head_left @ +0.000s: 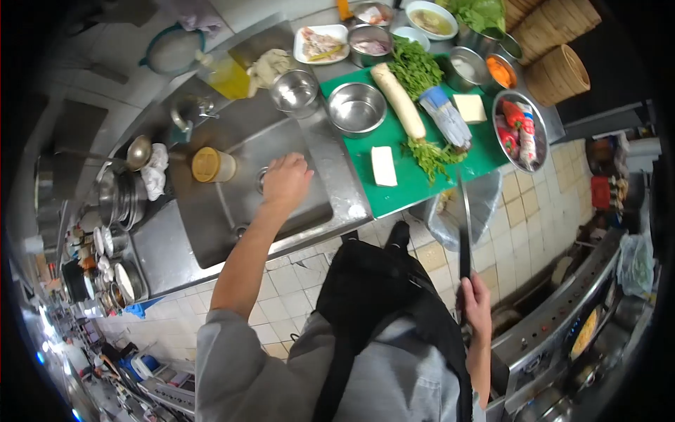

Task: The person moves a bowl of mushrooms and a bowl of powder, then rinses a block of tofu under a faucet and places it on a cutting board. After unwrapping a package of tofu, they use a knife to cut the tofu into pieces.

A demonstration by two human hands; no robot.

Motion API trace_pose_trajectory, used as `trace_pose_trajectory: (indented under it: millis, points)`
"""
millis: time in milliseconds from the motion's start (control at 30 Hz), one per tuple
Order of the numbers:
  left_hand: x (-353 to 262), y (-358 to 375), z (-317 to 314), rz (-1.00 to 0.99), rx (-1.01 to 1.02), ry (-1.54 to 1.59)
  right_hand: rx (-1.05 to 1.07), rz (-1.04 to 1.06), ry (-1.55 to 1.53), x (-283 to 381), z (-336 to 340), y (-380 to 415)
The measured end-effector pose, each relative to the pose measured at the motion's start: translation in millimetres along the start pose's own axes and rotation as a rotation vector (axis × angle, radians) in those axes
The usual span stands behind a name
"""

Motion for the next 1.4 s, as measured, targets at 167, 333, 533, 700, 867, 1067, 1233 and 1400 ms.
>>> trace_pose_trajectory:
  millis: [167, 333, 533, 700, 867, 1067, 1233, 1400]
  points:
    - [-72, 18, 16, -0.612, -0.281, 0.428, 0.135, 0.003, 0.036, 29, -35, -29]
    - [-113, -3, 6, -0.730, -0.278, 0.587, 0.152, 0.007, 0.221, 51, -51, -39]
    - [-132, -24, -10, -0.783, -0.305, 0.712, 0.112, 0.063, 0.496, 79, -62, -39]
    - [-132, -12, -22, -0.587, -0.342, 0.889, 0.095, 0.059, 0.614, 96, -73, -43]
    - [-100, 5, -7, -0.672, -0.614, 0.966, 0.132, 0.225, 0.791, 117, -87, -47]
    - [-95, 8, 17, -0.637, -0.601, 0.924, 0.160, 0.152, 0.765, 120, -98, -53]
    - [-107, 2, 24, -0.694, -0.491, 0.699, 0.150, 0.176, 0.759, 115, -102, -54]
    - [-111, -2, 29, -0.715, -0.453, 0.623, 0.132, 0.163, 0.755, 115, -105, -51]
Point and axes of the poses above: each hand's wrist, its own y-axis away from the middle knuckle, its own z-axis out of the back of the hand, x = y × z, the point moved 8 cm from there along -y, towards the middle knuckle, and after that the axes turned 15 degrees about x, right-handed, at the moved point
